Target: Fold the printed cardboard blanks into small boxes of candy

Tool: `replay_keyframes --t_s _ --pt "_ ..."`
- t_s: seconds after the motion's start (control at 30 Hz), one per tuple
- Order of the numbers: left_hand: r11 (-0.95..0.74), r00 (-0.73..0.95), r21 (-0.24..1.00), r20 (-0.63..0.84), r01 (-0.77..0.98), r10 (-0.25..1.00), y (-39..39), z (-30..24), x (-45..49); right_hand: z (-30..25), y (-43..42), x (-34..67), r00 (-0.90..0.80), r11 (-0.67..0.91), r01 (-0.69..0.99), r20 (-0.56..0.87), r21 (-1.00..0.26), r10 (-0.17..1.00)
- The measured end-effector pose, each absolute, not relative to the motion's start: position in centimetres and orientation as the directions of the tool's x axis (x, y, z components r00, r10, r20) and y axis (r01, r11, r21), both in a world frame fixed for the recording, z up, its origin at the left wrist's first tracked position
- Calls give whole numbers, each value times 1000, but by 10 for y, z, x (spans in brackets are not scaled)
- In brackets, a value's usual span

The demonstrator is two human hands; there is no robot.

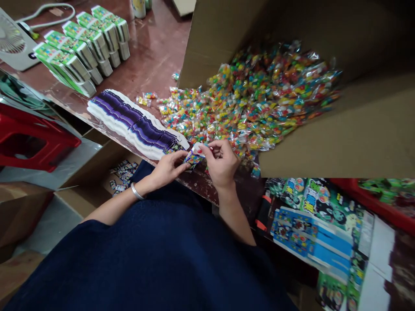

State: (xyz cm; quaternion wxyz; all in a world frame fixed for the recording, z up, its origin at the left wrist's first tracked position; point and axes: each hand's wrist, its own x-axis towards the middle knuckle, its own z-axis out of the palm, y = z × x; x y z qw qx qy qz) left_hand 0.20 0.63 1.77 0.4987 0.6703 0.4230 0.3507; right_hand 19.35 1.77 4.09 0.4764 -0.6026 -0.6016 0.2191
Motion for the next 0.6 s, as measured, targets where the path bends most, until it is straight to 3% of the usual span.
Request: replay_keyframes --t_s 0.23,0.33,0.47,0.6 --pt "-124 261 984 88 126 961 1 8 8 43 18 190 28 322 573 411 -754 911" --pt "-104 210 995 100 7 973 0 10 9 35 15 192 25 279 426 319 -861 947" --pt "-50 281 992 81 -114 956 1 13 6 15 6 191 86 155 224 178 -962 980" --pt "20 325 983 42 -185 945 3 11 4 11 4 191 43 258 349 290 -901 956"
